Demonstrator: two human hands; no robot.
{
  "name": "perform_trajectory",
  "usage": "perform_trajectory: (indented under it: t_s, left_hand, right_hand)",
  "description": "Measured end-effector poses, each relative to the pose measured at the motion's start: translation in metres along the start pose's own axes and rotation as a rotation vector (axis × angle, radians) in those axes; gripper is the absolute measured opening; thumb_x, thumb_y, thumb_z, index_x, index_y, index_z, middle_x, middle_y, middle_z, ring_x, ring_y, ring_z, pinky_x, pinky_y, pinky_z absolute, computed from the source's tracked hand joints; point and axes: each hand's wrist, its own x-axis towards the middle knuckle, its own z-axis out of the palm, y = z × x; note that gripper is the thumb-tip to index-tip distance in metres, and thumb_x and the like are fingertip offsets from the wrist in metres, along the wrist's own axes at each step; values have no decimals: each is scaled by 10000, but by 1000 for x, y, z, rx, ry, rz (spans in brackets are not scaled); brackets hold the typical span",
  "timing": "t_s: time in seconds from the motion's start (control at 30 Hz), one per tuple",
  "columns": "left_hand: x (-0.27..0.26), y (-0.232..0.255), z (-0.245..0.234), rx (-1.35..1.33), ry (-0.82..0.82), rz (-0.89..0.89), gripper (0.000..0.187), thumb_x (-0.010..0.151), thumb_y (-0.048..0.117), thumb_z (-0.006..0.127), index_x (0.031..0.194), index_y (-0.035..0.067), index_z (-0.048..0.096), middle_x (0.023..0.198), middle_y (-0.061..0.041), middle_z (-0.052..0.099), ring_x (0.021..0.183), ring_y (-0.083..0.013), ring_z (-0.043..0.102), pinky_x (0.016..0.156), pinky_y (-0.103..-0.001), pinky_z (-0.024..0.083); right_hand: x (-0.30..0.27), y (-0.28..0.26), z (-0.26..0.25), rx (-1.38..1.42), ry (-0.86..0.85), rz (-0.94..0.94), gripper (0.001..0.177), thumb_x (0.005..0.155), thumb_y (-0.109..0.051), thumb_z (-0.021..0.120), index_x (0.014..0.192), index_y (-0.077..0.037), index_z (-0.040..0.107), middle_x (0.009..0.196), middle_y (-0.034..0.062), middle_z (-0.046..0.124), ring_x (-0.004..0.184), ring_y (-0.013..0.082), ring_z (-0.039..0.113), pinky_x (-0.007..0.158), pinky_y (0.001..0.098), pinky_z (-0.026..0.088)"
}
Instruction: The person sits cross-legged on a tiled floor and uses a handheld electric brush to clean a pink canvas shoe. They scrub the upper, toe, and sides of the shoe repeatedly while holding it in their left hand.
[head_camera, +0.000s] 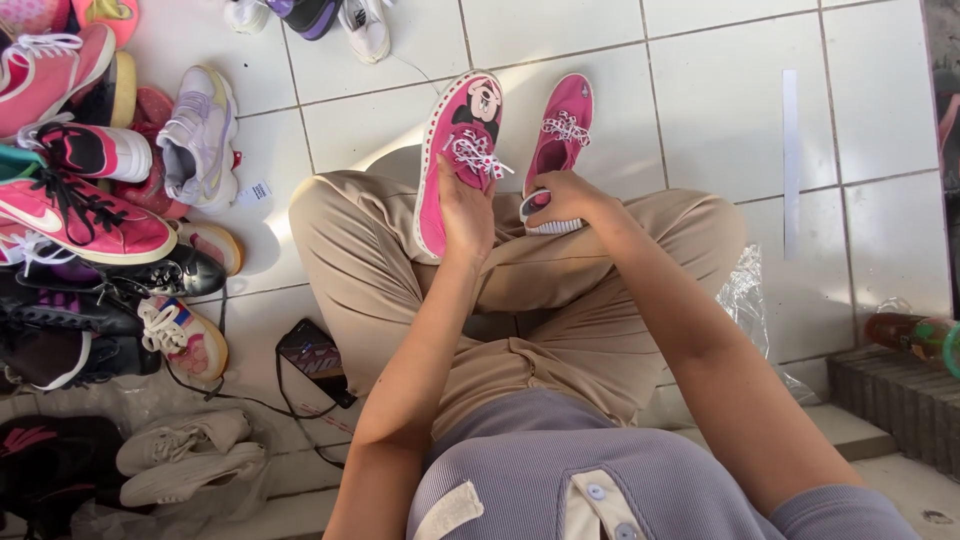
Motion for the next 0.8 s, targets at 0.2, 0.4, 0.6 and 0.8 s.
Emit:
perform_trajectory:
  t_s: [0.2,0.4,0.6,0.8]
  left_hand:
    - [-3,-9,23,-10,-37,-56,851,1053,625,310,1627,85,-12,1684,-224,-53,1566,-419,-44,1236,-589,-42]
    - [-17,-17,26,-54,-68,-88,875,1029,666,341,1634,123,18,1695,-200,-15,1568,-408,-2,1239,-600,-22]
    - [-25,-19,12,-92,-63,-126,892,1023,656,374,1633,109,23,1699,-197,-1,1570,-401,7,1240,-603,-29]
    - [-26,-25,6,-84,22,-262,750,902,637,398,1545,251,375,1593,-26,426,1475,-208,378,1182,-451,269]
  right_hand:
    - [-5,18,-47,-120,-16,27,708,572,-488,928,1160,-122,786,1149,157,759,1132,422,680,961,489,554]
    - [-56,89,-126,-318,158,200,755,532,-494,940,1197,-173,787,1182,188,759,1127,434,689,960,511,559]
    - [-115,124,-150,-191,203,304,729,713,-493,850,1307,-86,737,1305,285,697,1235,507,606,1054,559,484]
    - [-153,211,-104,-164,85,563,640,730,-86,671,1355,-217,727,1299,175,720,1190,382,648,953,508,537]
